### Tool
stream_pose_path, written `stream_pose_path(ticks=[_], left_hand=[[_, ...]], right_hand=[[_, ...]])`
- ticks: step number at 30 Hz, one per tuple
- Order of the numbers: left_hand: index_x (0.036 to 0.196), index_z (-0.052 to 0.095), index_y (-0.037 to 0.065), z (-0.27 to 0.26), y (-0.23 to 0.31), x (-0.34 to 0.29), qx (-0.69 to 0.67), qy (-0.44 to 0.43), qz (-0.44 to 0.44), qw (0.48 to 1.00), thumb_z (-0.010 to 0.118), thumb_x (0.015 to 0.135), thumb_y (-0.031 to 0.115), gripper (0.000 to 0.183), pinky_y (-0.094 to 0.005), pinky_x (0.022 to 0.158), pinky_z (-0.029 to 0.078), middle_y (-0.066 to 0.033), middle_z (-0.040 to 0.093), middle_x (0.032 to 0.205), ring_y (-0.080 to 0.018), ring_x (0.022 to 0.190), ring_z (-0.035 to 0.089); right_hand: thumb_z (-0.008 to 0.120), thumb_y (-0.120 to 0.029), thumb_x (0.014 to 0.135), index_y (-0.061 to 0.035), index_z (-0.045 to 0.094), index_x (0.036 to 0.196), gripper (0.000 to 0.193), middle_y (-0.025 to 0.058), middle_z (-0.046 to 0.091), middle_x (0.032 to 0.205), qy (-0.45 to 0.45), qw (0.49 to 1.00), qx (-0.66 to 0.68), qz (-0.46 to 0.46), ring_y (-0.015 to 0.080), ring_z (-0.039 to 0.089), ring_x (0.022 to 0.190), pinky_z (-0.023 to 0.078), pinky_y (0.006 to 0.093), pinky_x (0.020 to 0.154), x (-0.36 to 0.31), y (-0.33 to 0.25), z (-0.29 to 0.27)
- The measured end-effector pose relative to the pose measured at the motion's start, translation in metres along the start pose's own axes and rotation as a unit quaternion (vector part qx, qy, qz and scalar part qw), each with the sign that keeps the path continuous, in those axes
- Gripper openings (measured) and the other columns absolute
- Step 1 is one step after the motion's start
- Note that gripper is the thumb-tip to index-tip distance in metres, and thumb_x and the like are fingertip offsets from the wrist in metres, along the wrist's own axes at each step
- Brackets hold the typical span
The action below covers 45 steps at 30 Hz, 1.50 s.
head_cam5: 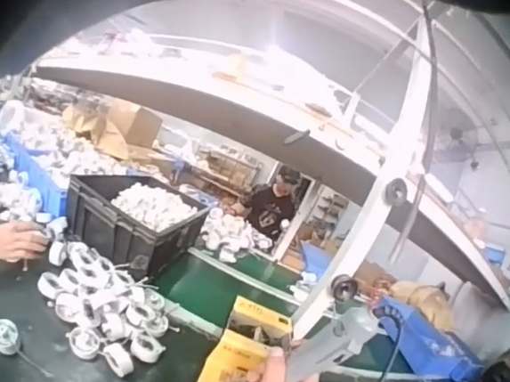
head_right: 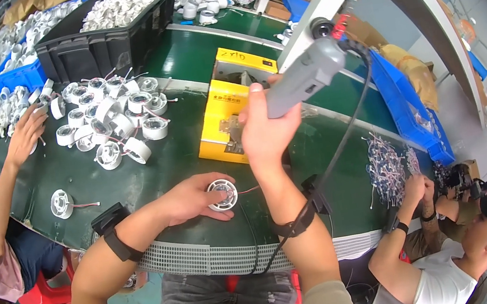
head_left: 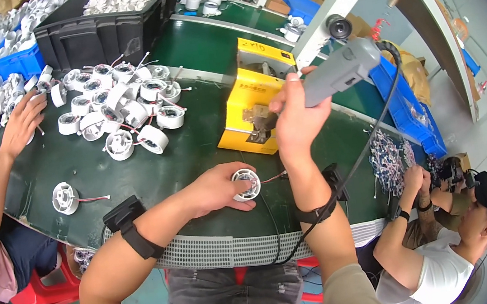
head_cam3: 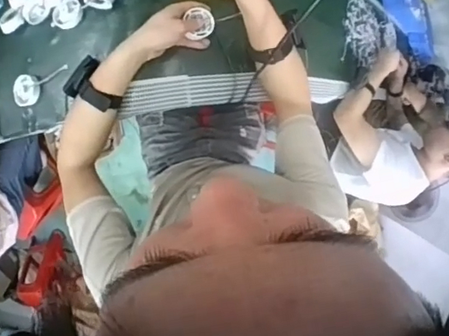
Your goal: The person picks up a white plastic housing, inserts a circuit board, and uses a power screwdriver to secure the components. This process is repeated for a second unit before the person sets the screwdriver down.
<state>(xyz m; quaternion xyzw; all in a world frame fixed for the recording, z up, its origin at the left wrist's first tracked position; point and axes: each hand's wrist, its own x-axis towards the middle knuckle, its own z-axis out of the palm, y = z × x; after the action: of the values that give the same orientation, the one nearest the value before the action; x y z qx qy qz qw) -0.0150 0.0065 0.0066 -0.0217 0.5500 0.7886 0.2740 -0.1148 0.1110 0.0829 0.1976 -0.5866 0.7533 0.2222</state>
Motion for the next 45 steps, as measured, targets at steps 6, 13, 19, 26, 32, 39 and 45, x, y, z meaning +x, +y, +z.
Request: stream_pose_path(ticks=[6,13,19,26,32,39,45], left_hand=[[0.13,0.047,-0.004,0.002,-0.004,0.001,0.004,0.018,0.014,1.0,0.052,0.097,0.007,0.036,-0.0337,0.08,0.061,-0.0156,0.059,0.113,-0.0261,0.091,0.068],[0.133,0.043,-0.006,0.002,-0.003,-0.001,0.017,0.022,0.02,0.999,0.051,0.097,0.003,0.038,-0.0363,0.086,0.06,-0.0164,0.057,0.115,-0.029,0.096,0.067],[0.134,0.041,-0.009,-0.002,-0.009,0.002,-0.001,0.012,0.038,0.999,0.052,0.097,0.005,0.041,-0.0326,0.082,0.06,-0.0156,0.057,0.115,-0.0269,0.093,0.067],[0.134,0.041,-0.009,0.0,-0.006,0.002,0.006,0.009,0.033,0.999,0.052,0.097,0.005,0.041,-0.0321,0.083,0.06,-0.0153,0.057,0.114,-0.0259,0.093,0.067],[0.133,0.042,-0.009,0.002,-0.007,0.002,0.011,0.015,0.036,0.999,0.051,0.097,0.005,0.04,-0.0324,0.082,0.06,-0.015,0.057,0.113,-0.0256,0.093,0.067],[0.131,0.043,-0.008,0.004,-0.003,0.0,0.017,0.021,0.026,0.999,0.052,0.096,0.004,0.038,-0.0332,0.082,0.06,-0.0145,0.058,0.112,-0.0258,0.092,0.067],[0.129,0.047,-0.007,-0.001,-0.005,-0.002,0.014,0.019,0.029,0.999,0.053,0.095,0.003,0.036,-0.0336,0.08,0.061,-0.0139,0.058,0.11,-0.0255,0.09,0.067]], right_hand=[[0.055,-0.007,0.093,-0.0003,0.044,0.113,0.024,0.0047,0.049,0.059,-0.026,1.0,0.013,0.01,0.0132,0.047,0.046,0.04,0.028,0.047,-0.01,-0.007,-0.009],[0.052,-0.006,0.093,0.0017,0.042,0.116,0.026,0.005,0.046,0.06,-0.051,0.994,0.077,0.063,0.0132,0.044,0.046,0.042,0.0304,0.046,-0.053,-0.026,-0.025],[0.051,-0.006,0.093,0.002,0.041,0.118,0.028,0.005,0.047,0.061,-0.089,0.991,0.073,0.062,0.013,0.045,0.046,0.043,0.0302,0.047,-0.061,-0.024,-0.02],[0.051,-0.006,0.094,0.0027,0.041,0.119,0.029,0.0049,0.048,0.061,-0.09,0.991,0.066,0.067,0.013,0.047,0.047,0.044,0.0295,0.047,-0.062,-0.019,-0.022],[0.052,-0.005,0.093,0.0025,0.041,0.118,0.028,0.0042,0.047,0.059,-0.101,0.991,0.055,0.066,0.013,0.046,0.046,0.044,0.0291,0.047,-0.064,-0.016,-0.021],[0.053,-0.004,0.092,0.0013,0.041,0.116,0.027,0.0048,0.049,0.063,-0.133,0.984,0.08,0.09,0.0125,0.046,0.046,0.044,0.0291,0.047,-0.063,-0.013,-0.023],[0.054,-0.002,0.09,-0.0006,0.041,0.117,0.03,0.0038,0.047,0.065,-0.164,0.97,0.134,0.115,0.013,0.048,0.049,0.044,0.0302,0.049,-0.066,-0.011,-0.025]])
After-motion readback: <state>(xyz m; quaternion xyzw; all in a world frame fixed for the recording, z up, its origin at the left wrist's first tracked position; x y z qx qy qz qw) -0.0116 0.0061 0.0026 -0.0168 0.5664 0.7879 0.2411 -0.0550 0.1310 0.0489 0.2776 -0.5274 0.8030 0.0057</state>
